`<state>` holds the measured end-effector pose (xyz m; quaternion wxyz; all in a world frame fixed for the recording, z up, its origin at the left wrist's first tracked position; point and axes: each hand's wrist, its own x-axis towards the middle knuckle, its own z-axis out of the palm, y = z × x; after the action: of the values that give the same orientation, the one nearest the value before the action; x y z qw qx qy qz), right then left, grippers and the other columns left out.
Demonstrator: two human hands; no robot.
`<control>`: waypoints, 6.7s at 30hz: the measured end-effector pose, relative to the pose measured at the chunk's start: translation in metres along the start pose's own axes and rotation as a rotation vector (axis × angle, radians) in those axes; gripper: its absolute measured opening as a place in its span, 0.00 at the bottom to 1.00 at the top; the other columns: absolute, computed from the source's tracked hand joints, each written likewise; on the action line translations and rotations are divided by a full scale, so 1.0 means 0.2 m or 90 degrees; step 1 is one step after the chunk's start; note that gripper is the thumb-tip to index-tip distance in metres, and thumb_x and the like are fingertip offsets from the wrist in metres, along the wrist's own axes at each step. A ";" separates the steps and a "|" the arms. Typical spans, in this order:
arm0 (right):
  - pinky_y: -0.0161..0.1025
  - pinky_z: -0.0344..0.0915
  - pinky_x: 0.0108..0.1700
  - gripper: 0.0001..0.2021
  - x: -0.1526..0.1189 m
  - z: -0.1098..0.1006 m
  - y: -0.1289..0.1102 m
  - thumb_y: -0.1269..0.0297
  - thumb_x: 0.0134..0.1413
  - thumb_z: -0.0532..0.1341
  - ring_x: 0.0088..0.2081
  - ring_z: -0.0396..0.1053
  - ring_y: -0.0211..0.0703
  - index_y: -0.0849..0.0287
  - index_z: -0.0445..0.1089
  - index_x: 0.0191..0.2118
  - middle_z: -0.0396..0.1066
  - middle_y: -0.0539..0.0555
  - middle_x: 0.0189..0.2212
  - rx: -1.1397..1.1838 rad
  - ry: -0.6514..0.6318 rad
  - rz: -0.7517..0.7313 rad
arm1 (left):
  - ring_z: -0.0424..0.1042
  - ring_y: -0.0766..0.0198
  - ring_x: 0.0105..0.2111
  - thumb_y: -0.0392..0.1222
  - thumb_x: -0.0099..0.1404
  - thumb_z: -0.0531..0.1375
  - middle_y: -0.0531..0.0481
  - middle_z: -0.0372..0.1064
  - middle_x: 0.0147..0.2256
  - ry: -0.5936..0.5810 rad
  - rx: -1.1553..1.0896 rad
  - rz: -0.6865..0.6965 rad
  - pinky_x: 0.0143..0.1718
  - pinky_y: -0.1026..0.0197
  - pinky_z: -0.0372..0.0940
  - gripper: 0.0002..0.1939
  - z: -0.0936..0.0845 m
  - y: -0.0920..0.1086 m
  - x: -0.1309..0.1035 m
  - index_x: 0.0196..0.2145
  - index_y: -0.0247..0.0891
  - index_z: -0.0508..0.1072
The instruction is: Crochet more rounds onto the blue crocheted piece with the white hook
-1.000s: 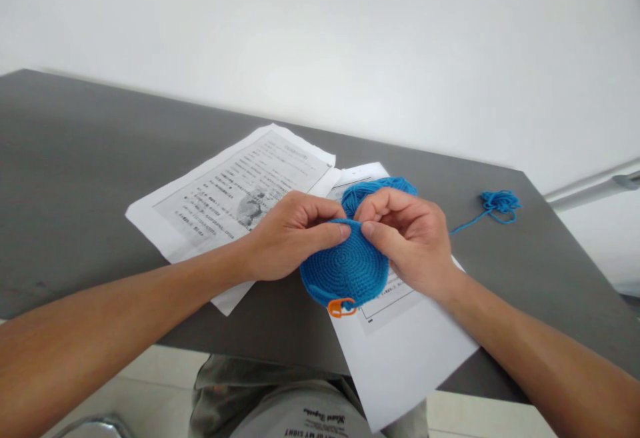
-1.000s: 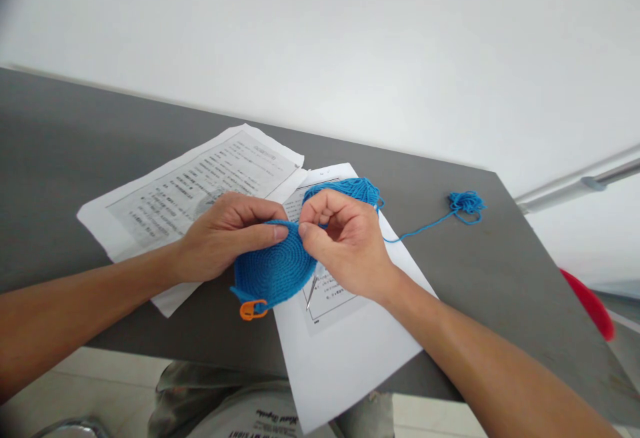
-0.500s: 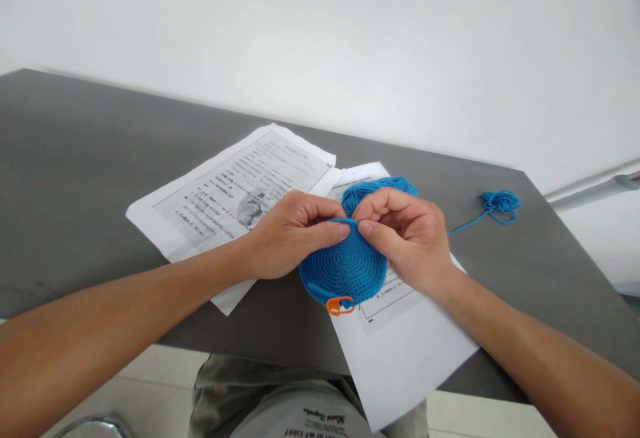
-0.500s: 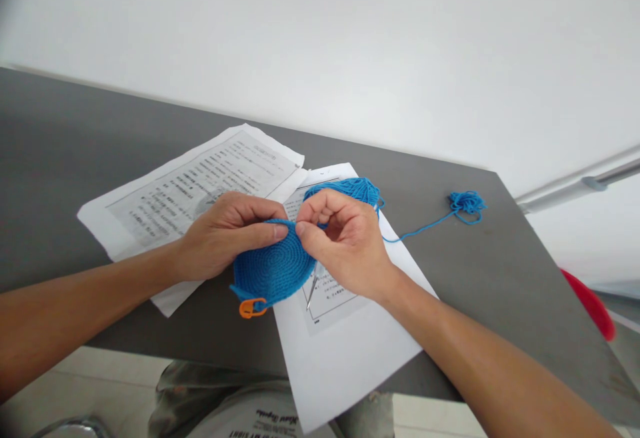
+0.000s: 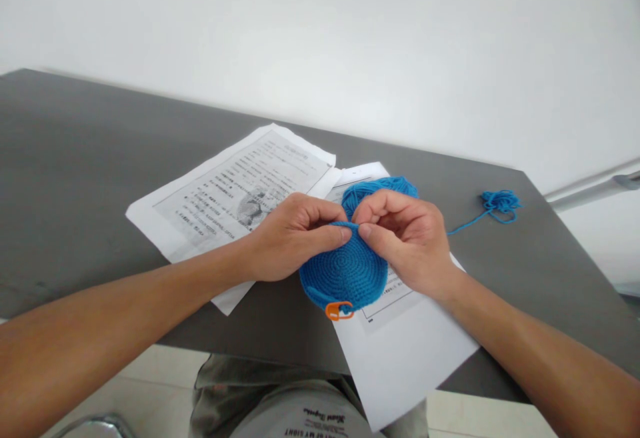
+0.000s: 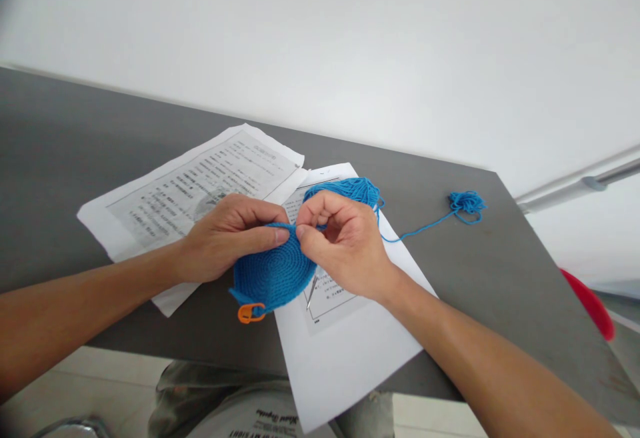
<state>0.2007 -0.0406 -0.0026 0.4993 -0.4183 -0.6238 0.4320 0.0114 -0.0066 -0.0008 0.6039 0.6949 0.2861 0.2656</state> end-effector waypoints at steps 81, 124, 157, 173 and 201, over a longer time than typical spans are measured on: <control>0.33 0.58 0.23 0.03 0.00 0.01 0.01 0.70 0.47 0.66 0.21 0.61 0.34 0.58 0.73 0.26 0.66 0.47 0.19 0.028 -0.007 0.011 | 0.54 0.72 0.22 0.41 0.65 0.60 0.60 0.54 0.20 -0.025 0.018 -0.011 0.21 0.68 0.51 0.14 0.00 0.01 0.00 0.22 0.35 0.68; 0.33 0.55 0.23 0.04 0.00 0.00 0.01 0.71 0.47 0.65 0.22 0.60 0.33 0.59 0.71 0.25 0.64 0.46 0.19 -0.017 0.008 -0.004 | 0.53 0.73 0.22 0.39 0.64 0.59 0.60 0.53 0.20 0.003 0.031 0.011 0.21 0.68 0.49 0.13 0.01 0.00 0.00 0.22 0.36 0.66; 0.33 0.54 0.23 0.05 0.00 0.01 0.04 0.65 0.47 0.66 0.22 0.57 0.33 0.57 0.69 0.26 0.62 0.44 0.18 -0.029 0.033 -0.002 | 0.52 0.72 0.22 0.43 0.62 0.62 0.60 0.52 0.20 0.043 0.009 0.036 0.20 0.68 0.46 0.16 0.01 -0.03 0.01 0.20 0.36 0.63; 0.34 0.53 0.23 0.06 -0.01 0.00 0.02 0.64 0.46 0.66 0.20 0.56 0.32 0.57 0.70 0.26 0.63 0.44 0.17 -0.018 0.046 0.004 | 0.54 0.72 0.21 0.45 0.59 0.64 0.59 0.57 0.19 0.070 -0.040 0.025 0.20 0.68 0.48 0.15 0.02 -0.02 0.00 0.21 0.36 0.66; 0.33 0.56 0.23 0.04 -0.01 -0.01 0.00 0.69 0.46 0.66 0.21 0.59 0.33 0.57 0.71 0.25 0.64 0.46 0.19 0.030 0.015 0.041 | 0.56 0.73 0.20 0.44 0.64 0.63 0.59 0.59 0.20 0.022 -0.153 -0.061 0.18 0.70 0.50 0.13 0.04 -0.01 -0.01 0.25 0.35 0.70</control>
<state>0.2034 -0.0414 -0.0029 0.5022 -0.4310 -0.5937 0.4578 0.0157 -0.0134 -0.0032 0.6897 0.5984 0.2954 0.2809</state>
